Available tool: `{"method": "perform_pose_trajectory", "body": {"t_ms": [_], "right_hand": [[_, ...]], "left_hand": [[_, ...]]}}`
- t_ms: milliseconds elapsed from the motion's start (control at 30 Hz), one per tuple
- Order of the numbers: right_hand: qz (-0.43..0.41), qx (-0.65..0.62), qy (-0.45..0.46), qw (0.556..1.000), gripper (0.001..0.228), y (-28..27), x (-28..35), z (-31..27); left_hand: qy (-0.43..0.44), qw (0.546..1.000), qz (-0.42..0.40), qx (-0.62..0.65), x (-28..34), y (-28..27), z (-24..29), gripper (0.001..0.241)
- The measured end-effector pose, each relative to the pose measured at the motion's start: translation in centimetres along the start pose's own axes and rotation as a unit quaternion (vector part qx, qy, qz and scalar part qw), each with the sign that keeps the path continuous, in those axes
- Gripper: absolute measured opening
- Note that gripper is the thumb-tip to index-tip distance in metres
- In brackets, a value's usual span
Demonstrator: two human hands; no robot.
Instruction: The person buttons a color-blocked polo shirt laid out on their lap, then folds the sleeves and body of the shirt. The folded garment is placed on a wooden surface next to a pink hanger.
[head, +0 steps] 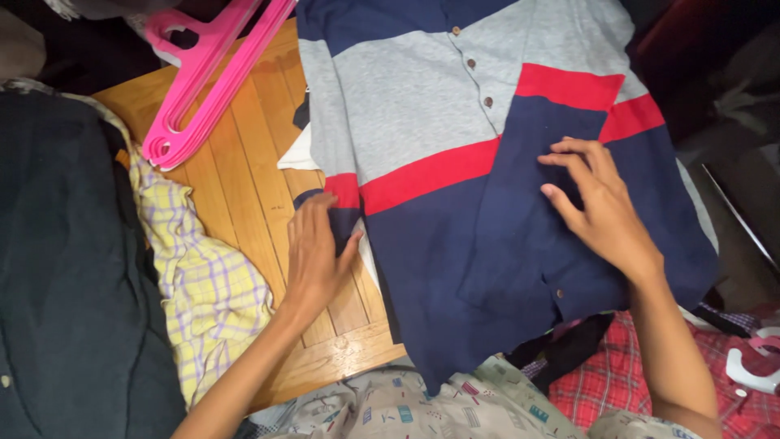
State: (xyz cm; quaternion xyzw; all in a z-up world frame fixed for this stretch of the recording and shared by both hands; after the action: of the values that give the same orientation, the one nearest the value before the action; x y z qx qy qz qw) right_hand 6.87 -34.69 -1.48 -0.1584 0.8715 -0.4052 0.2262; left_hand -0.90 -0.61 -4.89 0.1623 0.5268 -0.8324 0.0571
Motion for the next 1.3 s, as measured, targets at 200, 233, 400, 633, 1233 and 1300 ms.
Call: {"method": "perform_pose_trajectory", "body": {"t_ms": [200,233,400,633,1233,1300], "right_hand": [[-0.038,-0.021,-0.027,0.999,0.038,1.9,-1.6,-1.9],[-0.039,-0.022,-0.028,0.999,0.038,2.2,-1.8,-2.2],[-0.077,-0.017,0.024,0.997,0.045,4.3,-2.2,-1.3],[-0.073,-0.033,0.003,0.997,0.041,4.4,-2.1,-0.9],[-0.048,-0.221,-0.012,0.974,0.029,3.5,-2.1,-1.6],[-0.095,-0.182,-0.063,0.977,0.030,4.0,-2.1,-3.9]], "left_hand": [[-0.082,0.994,-0.024,-0.072,1.5,1.3,-3.8,0.084],[-0.083,0.994,-0.024,-0.073,1.4,0.9,-3.9,0.084],[-0.061,0.996,0.002,-0.060,1.0,-0.3,-3.6,0.075],[-0.144,0.941,-0.034,0.303,-1.1,-1.8,-2.9,0.062],[0.090,0.762,-0.354,0.534,-3.9,3.5,12.5,0.067],[0.071,0.799,-0.285,0.524,-4.7,4.0,11.1,0.042]]}}
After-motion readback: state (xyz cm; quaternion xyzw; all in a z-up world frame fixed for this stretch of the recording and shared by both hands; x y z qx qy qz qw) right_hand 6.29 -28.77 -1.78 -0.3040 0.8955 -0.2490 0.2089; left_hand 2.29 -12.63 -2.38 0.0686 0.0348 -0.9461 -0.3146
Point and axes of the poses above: each hand's wrist, its own x-axis away from the middle knuckle, its own y-axis out of the palm, z = x × y, the point moved 8 cm from there along -x, towards the middle knuckle, and after that the axes turned 5 degrees about -x, right-handed, at the moved point
